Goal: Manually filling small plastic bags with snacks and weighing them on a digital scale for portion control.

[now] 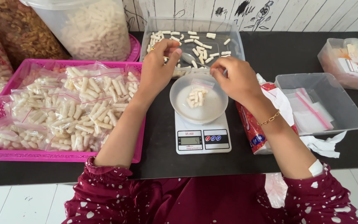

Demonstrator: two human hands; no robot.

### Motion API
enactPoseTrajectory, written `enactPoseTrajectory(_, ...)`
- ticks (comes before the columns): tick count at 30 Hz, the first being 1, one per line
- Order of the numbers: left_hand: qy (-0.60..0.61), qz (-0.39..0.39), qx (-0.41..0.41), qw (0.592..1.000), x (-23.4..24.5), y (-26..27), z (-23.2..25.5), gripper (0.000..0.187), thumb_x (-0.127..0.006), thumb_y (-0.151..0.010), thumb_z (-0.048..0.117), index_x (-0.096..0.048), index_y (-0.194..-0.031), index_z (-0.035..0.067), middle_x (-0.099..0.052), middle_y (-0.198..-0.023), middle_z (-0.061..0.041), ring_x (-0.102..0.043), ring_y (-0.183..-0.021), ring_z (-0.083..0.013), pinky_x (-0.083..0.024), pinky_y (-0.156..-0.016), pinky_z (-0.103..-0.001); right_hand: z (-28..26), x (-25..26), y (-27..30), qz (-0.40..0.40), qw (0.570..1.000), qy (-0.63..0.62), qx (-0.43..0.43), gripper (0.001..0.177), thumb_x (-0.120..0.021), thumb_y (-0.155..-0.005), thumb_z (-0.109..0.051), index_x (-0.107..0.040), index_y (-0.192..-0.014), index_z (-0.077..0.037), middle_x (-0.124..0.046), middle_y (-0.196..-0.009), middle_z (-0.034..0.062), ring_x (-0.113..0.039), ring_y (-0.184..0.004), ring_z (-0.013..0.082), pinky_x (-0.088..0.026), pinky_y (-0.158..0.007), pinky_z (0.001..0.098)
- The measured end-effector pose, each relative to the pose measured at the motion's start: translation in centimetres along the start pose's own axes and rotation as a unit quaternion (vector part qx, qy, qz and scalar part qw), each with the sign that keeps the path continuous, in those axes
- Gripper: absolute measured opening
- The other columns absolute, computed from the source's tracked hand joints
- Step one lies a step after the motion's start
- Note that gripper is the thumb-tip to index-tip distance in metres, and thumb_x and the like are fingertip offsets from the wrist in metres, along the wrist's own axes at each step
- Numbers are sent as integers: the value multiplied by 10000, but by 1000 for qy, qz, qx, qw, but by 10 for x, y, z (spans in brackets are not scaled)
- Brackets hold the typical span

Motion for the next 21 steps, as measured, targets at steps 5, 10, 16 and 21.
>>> enactPoseTrajectory(5,-3,-5,13,1000,0,0,1,178,-562,-973,258,-640,-1087,145,-709,-1035,3,-677,-925,-111,-517,-777,-284,-1,0,-2,5,1000,7,5,159,-581,-961,-223,-713,-896,-162,-702,-849,-31,-620,-725,196,-431,-596,381)
enactPoseTrajectory(10,4,-6,8,1000,-4,0,-5,188,-574,-969,244,-648,-1098,129,-709,-1036,-3,-676,-917,-123,-514,-801,-289,13,-21,-11,-14,1000,6,16,215,-530,-944,-159,-743,-933,-129,-760,-945,15,-684,-834,246,-483,-647,411)
enactPoseTrajectory(16,-47,-38,-12,998,-17,7,-20,177,-696,-921,207,-711,-1094,174,-710,-941,-64,-715,-928,-257,-550,-847,-401,55,-92,-27,-190,971,138,-43,295,-582,-959,-262,-695,-1222,-190,-753,-1008,158,-712,-1017,400,-569,-870,514)
enactPoseTrajectory(21,-210,-164,-77,961,-49,20,-31,191,-732,-849,248,-763,-1029,191,-680,-1047,-82,-686,-978,-330,-537,-848,-466,43,-94,-28,-233,969,77,-36,388,-603,-924,-318,-672,-1248,-116,-761,-865,114,-747,-867,300,-579,-828,488)
Point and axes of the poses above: each hand's wrist, its own y-axis away from the middle knuckle, its own x-axis out of the back of the hand, z = x × y, the point moved 5 cm from there along -y, towards the middle knuckle
